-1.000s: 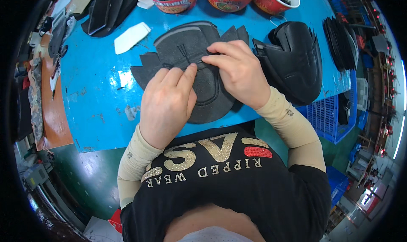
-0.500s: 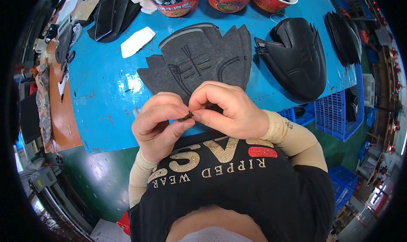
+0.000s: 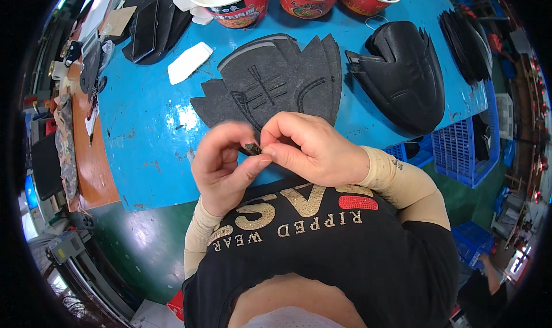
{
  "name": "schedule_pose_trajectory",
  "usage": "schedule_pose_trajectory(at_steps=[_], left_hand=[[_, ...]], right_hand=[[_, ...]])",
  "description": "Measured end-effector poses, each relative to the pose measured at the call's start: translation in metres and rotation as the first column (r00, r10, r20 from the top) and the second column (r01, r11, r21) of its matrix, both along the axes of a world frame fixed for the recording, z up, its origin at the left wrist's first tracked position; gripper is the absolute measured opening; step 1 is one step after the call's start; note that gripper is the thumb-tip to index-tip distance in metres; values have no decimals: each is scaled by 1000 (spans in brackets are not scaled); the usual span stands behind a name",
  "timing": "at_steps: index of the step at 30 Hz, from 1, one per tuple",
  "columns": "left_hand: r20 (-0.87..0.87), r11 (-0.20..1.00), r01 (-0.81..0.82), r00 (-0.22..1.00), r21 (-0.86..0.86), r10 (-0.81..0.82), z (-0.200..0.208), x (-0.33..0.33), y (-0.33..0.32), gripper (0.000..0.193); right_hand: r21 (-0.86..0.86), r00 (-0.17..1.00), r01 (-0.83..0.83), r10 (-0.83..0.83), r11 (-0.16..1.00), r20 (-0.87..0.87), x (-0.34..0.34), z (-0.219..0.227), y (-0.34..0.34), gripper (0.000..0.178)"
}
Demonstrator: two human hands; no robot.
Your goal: The person inserts small black plastic components by hand into designated slots on a shoe upper part.
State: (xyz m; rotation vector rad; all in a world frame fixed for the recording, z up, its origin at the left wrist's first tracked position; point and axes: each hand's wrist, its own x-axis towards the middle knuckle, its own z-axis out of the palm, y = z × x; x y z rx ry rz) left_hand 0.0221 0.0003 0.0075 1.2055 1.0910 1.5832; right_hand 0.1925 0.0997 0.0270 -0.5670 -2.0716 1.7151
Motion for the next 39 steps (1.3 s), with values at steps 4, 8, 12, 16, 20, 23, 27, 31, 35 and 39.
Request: schedule_pose_trajectory(at_steps=[4, 8, 12, 16, 20, 23, 27, 31, 35, 39], left_hand=[[-353, 997, -13, 935, 78, 40, 4, -9, 8, 27], [-410, 985, -66, 903, 158, 126, 3, -7, 13, 24], [-570, 974, -125, 793, 190, 213, 2, -19, 11, 24], [-752, 948, -178, 577, 264, 317, 0, -15, 20, 25], [-750, 950, -184, 582, 254, 313, -7, -15, 18, 28], [-748, 949, -186, 585, 254, 314, -5, -14, 18, 29], [-782, 948, -157, 537, 278, 318, -2, -15, 26, 30], [-910, 966, -95, 324, 239, 257, 6, -9, 44, 34], [-961, 977, -35, 171, 213, 215, 5, -4, 61, 24], [-954, 958, -15, 86, 288, 288, 2, 0, 61, 8]], right_hand=[[231, 994, 113, -110, 966, -26, -3, -6, -5, 10], [434, 993, 110, -115, 894, -14, -3, -1, 1, 12], [620, 980, 142, -197, 772, 20, 4, 2, 17, 12], [939, 961, 38, -271, 340, 59, -8, -14, 65, 12], [971, 958, -15, -274, 238, 82, -12, -24, 73, 13], [980, 960, -15, -273, 197, 70, -17, -24, 72, 15], [986, 947, -72, -299, 148, 115, -20, -19, 69, 12], [985, 945, -116, -292, 125, 148, -21, -13, 67, 11], [987, 957, -67, -272, 144, 104, -19, -15, 66, 12], [980, 967, -67, -229, 189, 111, -12, -15, 64, 12]])
